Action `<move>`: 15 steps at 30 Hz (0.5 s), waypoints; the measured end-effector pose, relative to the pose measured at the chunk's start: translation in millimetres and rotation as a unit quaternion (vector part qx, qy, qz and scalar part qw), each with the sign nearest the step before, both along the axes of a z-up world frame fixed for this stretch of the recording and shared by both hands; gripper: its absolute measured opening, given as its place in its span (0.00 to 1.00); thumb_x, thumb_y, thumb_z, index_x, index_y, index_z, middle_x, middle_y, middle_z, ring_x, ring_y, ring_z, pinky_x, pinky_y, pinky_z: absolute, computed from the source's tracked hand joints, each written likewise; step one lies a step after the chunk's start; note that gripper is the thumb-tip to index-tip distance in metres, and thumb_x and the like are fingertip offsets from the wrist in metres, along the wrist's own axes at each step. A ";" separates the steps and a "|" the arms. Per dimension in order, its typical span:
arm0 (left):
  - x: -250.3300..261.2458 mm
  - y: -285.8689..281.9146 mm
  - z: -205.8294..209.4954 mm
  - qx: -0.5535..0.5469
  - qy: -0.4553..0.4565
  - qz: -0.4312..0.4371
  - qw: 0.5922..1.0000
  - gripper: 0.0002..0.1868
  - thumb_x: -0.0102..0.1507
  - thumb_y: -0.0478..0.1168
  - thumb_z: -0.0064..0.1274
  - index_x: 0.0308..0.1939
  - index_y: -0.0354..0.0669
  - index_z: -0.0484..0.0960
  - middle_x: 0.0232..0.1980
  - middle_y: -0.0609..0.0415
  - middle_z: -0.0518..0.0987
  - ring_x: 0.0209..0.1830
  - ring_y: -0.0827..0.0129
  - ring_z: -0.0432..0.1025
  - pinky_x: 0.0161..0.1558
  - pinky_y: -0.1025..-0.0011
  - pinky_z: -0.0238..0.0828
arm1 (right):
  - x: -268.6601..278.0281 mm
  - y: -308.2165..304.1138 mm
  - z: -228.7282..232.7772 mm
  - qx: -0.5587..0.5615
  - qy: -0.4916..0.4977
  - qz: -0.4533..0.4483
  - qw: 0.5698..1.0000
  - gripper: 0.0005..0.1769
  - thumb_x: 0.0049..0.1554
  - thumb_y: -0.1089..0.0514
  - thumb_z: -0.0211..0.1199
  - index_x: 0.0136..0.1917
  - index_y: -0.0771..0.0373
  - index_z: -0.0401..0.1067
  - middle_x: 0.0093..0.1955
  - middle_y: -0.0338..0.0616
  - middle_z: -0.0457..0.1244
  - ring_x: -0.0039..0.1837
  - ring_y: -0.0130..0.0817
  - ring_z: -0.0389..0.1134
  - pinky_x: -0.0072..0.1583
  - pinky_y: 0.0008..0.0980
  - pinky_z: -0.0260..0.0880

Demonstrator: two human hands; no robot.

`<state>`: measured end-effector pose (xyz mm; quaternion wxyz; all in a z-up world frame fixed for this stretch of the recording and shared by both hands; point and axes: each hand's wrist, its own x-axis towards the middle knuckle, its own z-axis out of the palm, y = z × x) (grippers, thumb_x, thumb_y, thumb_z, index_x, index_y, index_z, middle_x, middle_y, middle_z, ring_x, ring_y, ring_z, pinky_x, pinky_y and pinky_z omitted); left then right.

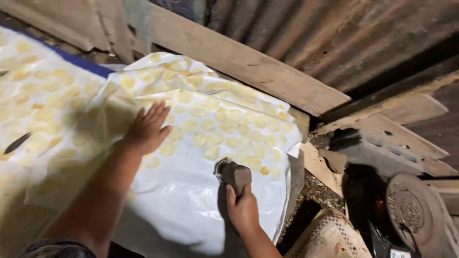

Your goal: The person fries cassava pieces in a pan on a portable gas stove using a wire skimmer. They then peel the fried pieces with a stone on a cutting board and flatten them into chips using a hammer on a white sheet.

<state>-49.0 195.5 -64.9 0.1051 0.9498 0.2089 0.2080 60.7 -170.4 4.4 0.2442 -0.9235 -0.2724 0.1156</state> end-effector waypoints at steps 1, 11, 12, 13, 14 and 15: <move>-8.0 -0.3 0.9 -0.014 0.013 -0.010 1.000 0.37 0.66 0.52 0.45 0.75 0.34 0.62 0.81 0.40 0.59 0.81 0.46 0.53 0.71 0.44 0.49 | -3.7 -6.5 -1.5 -0.016 0.043 -0.009 0.999 0.26 0.59 0.40 0.60 0.48 0.68 0.65 0.35 0.57 0.69 0.36 0.56 0.70 0.41 0.47 0.71; -11.0 -6.1 11.0 0.076 0.002 -0.011 0.997 0.37 0.66 0.53 0.46 0.73 0.32 0.67 0.79 0.36 0.66 0.79 0.45 0.61 0.70 0.49 0.59 | 79.6 -143.6 -20.6 -0.046 0.522 0.111 0.845 0.42 0.71 0.38 0.25 0.31 0.61 0.67 0.21 0.40 0.58 0.23 0.29 0.55 0.33 0.30 0.64; -13.8 -6.5 12.6 0.086 -0.005 -0.001 0.996 0.35 0.66 0.52 0.47 0.71 0.32 0.70 0.75 0.35 0.71 0.74 0.42 0.66 0.67 0.49 0.64 | 93.7 -167.3 -25.5 -0.134 0.534 0.163 0.819 0.25 0.66 0.43 0.44 0.45 0.63 0.72 0.38 0.41 0.64 0.38 0.28 0.64 0.45 0.27 0.70; -11.6 -9.4 12.1 0.094 -0.013 -0.003 0.996 0.34 0.66 0.52 0.47 0.70 0.32 0.72 0.71 0.34 0.76 0.69 0.40 0.72 0.65 0.49 0.69 | 100.8 -199.0 -30.2 -0.217 0.545 0.204 0.784 0.21 0.62 0.47 0.63 0.58 0.66 0.77 0.54 0.41 0.71 0.52 0.27 0.72 0.58 0.23 0.75; -27.2 -38.8 29.3 0.090 -0.019 -0.020 0.996 0.34 0.66 0.52 0.47 0.70 0.32 0.72 0.71 0.34 0.76 0.69 0.40 0.72 0.65 0.49 0.69 | 106.8 -215.5 2.6 -0.210 0.546 0.188 0.789 0.21 0.62 0.47 0.63 0.58 0.66 0.77 0.54 0.41 0.71 0.52 0.27 0.72 0.58 0.23 0.75; -37.7 -61.0 50.7 0.054 -0.067 -0.039 0.996 0.34 0.62 0.42 0.51 0.71 0.27 0.72 0.73 0.30 0.74 0.70 0.36 0.70 0.69 0.49 0.66 | 118.6 -227.4 35.3 -0.289 0.362 0.226 0.857 0.22 0.60 0.42 0.57 0.53 0.61 0.77 0.51 0.42 0.71 0.49 0.37 0.70 0.54 0.34 0.73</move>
